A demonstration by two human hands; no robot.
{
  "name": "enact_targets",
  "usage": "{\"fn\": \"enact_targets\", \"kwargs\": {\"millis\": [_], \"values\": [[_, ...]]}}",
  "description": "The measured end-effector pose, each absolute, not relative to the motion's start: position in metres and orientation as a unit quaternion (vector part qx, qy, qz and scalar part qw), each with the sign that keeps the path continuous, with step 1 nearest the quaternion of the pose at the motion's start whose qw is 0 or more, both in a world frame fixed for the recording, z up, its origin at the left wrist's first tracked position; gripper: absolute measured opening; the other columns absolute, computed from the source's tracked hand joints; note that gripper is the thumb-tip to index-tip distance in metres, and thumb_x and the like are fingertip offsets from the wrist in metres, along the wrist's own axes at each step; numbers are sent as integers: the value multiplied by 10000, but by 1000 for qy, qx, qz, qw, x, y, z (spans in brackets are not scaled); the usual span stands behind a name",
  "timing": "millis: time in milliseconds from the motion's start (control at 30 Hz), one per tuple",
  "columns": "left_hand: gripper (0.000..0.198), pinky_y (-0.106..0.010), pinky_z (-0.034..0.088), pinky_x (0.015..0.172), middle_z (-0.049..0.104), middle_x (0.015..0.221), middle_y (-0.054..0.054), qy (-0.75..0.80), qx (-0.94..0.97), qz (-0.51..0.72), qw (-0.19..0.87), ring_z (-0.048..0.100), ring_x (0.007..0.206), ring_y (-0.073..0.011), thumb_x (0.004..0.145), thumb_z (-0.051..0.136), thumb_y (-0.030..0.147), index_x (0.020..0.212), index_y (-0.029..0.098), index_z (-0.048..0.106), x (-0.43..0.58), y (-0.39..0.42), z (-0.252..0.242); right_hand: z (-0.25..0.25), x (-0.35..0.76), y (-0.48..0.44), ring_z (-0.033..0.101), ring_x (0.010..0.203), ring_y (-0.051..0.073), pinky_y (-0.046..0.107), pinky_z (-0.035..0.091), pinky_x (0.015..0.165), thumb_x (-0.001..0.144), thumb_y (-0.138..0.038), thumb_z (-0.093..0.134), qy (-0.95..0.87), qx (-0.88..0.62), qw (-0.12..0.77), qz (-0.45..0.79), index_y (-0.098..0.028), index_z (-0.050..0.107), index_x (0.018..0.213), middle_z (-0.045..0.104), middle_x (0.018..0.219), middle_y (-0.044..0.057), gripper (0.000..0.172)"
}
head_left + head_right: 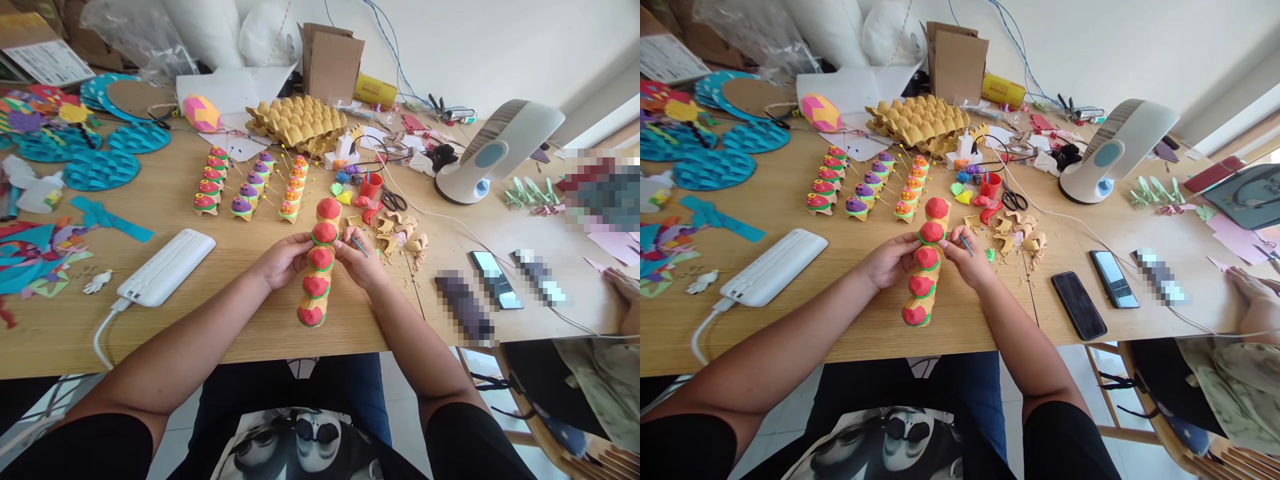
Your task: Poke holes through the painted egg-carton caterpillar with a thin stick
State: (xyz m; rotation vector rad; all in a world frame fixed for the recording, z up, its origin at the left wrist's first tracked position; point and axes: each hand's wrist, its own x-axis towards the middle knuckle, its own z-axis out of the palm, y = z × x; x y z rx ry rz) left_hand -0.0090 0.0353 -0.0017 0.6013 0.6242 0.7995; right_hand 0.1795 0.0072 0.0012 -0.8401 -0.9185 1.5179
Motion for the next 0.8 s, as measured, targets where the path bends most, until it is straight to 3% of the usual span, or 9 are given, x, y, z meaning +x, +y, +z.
{"fn": "enact_targets", "kwargs": {"millis": [467,800], "values": [[207,-199,590,640,788,882,-53,285,288,376,833,735,712,-126,917,631,78,1071,142,755,-9,36,-3,0,180,8,456,678,94,250,382,632,721,-346,881,-414,-359,549,631,-248,461,836,488,773,-70,446],[292,-276,627,701,799,992,-65,223,322,365,845,758,764,-167,847,726,117,1134,170,747,-16,37,-5,-2,182,8,486,686,96,255,403,657,709,-329,894,-416,-355,533,645,-246,463,831,514,756,-75,456]]}}
